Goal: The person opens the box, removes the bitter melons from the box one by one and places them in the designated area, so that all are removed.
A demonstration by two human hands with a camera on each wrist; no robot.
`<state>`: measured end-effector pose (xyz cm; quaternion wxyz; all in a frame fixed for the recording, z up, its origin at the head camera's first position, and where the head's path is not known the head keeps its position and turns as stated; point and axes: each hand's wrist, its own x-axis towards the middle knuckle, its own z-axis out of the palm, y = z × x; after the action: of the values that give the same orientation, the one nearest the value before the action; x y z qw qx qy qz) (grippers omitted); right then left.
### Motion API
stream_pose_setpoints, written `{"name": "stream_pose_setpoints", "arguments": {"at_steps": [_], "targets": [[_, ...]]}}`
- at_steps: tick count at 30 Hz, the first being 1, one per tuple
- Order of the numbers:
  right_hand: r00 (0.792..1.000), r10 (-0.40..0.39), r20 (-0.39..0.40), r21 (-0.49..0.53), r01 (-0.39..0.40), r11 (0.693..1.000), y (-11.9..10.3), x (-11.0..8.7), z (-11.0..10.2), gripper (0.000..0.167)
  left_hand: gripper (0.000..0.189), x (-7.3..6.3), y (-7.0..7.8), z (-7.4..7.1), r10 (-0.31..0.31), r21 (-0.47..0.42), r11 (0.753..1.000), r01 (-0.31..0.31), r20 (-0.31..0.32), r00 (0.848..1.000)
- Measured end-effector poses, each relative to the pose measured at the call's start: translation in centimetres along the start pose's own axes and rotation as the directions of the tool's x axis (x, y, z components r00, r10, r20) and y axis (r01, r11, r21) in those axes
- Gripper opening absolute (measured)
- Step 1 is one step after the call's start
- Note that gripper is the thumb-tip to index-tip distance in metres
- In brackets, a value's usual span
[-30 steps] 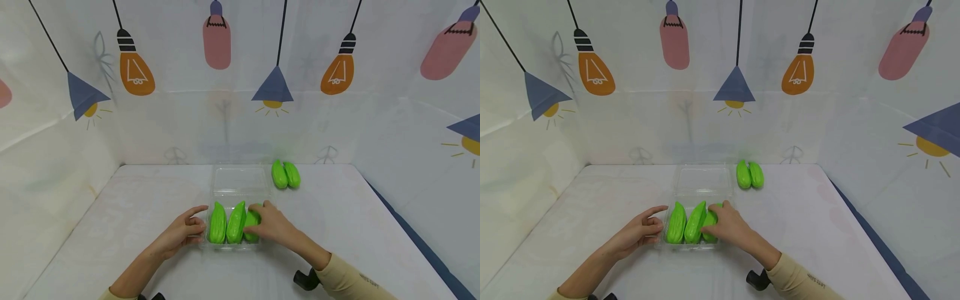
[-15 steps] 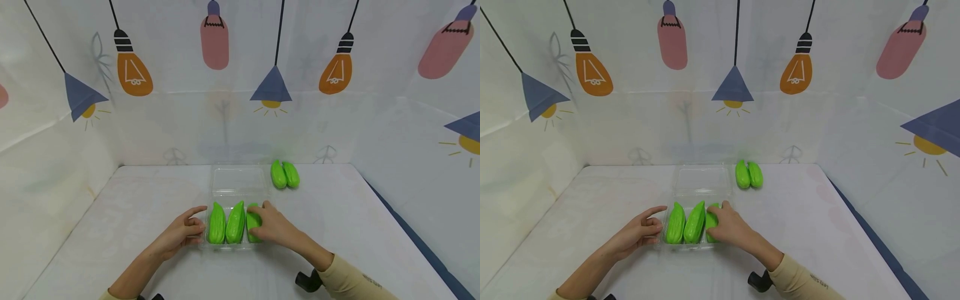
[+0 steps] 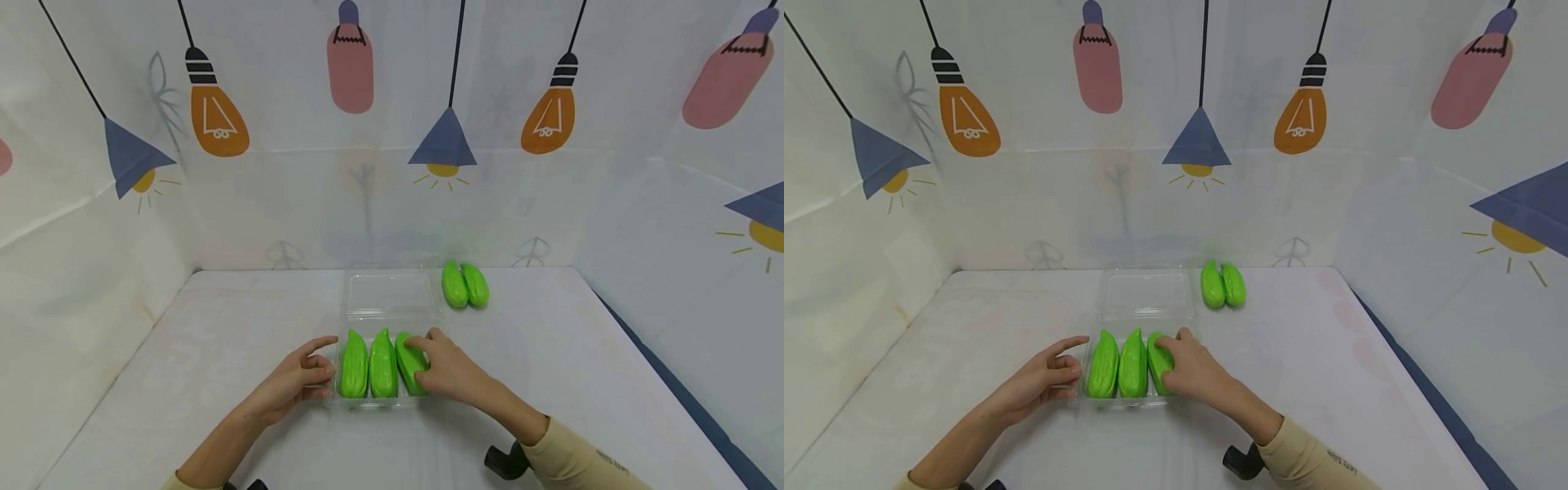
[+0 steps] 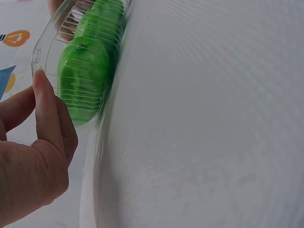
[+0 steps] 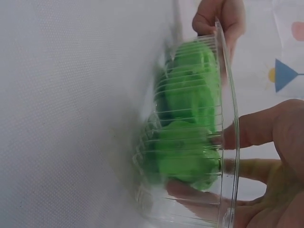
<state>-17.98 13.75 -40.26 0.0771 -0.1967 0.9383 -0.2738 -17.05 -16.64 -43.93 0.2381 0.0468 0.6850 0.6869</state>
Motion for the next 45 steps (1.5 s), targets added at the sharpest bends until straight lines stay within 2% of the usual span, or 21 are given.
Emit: {"name": "stream_pose_setpoints", "arguments": {"at_steps": [19, 26, 36, 45], "targets": [[0.999, -0.039, -0.037, 0.03, 0.04, 0.999, 0.0, -0.5, -1.0, 0.058, 0.074, -0.1, 0.2, 0.0, 0.006, 0.005, 1.0, -0.006, 0.002, 1.0], [0.995, -0.083, -0.057, 0.05, 0.085, 0.995, 0.5, -0.5, -1.5, 0.057, 0.074, -0.1, 0.2, 0.0, 0.005, 0.003, 1.0, -0.005, 0.001, 1.0], [0.985, -0.13, -0.114, 0.097, 0.141, 0.985, 1.1, -0.4, -2.3, 0.057, 0.073, -0.1, 0.2, 0.1, 0.004, 0.0, 1.0, -0.004, -0.004, 1.0], [0.978, -0.114, -0.176, 0.111, 0.135, 0.985, 2.2, 0.1, -2.8, 0.056, 0.072, -0.2, 0.2, 0.2, -0.001, 0.006, 1.0, 0.001, -0.008, 1.0]]}}
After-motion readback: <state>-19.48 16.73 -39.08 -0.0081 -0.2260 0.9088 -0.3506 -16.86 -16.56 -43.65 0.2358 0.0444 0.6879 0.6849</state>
